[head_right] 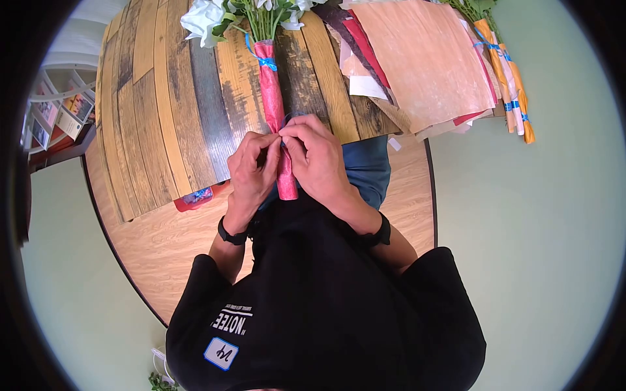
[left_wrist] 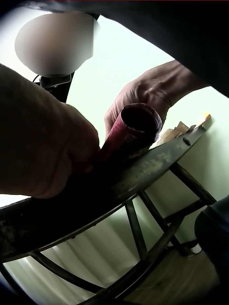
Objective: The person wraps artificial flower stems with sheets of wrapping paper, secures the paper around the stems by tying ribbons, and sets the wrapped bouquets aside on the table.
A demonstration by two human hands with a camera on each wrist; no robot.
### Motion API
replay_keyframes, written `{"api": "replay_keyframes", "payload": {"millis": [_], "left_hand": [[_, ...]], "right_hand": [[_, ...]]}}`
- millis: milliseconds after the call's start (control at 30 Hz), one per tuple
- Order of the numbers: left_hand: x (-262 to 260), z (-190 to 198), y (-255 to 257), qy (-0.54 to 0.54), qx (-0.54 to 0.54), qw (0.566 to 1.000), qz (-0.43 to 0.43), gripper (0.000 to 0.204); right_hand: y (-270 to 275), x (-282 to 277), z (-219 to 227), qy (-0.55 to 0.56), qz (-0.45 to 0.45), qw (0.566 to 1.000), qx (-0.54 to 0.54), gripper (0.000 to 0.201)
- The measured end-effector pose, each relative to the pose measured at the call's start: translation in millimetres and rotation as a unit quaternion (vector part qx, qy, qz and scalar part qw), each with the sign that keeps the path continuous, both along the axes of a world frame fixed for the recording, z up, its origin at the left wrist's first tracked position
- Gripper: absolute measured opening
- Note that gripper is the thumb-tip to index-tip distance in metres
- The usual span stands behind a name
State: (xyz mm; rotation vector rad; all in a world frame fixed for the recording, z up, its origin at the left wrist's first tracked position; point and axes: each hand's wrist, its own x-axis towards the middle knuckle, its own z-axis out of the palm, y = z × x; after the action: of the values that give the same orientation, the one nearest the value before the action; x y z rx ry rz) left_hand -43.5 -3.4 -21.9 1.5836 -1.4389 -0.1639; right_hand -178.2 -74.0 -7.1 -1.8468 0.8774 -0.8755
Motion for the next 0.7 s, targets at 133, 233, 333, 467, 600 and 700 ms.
{"api": "replay_keyframes", "payload": {"millis": [133,233,333,467,600,700], "left_hand": [[6,2,1,0.109,0.05,0.992,-0.03,0.009],[12,7,1,0.215,0.129,0.967,-0.051,0.007],[19,7,1,0.308,0.195,0.929,-0.072,0.01],[20,15,-1,0.372,0.229,0.896,-0.076,0.011],[18,13,-1,0.369,0.227,0.898,-0.073,0.011],[17,13,-1,0.363,0.216,0.904,-0.069,0.011]], "right_hand": [[1,0,1,-0.019,-0.005,0.999,0.049,0.011],[1,-1,-2,-0.04,-0.008,0.998,0.044,0.011],[1,-3,0,-0.029,0.001,0.999,0.034,0.012],[-2,-3,-1,-0.013,0.013,0.999,0.035,0.012],[-6,-3,-5,-0.006,0.021,1.0,0.019,0.012],[-8,-4,-2,-0.001,0.034,0.999,0.033,0.013]]}}
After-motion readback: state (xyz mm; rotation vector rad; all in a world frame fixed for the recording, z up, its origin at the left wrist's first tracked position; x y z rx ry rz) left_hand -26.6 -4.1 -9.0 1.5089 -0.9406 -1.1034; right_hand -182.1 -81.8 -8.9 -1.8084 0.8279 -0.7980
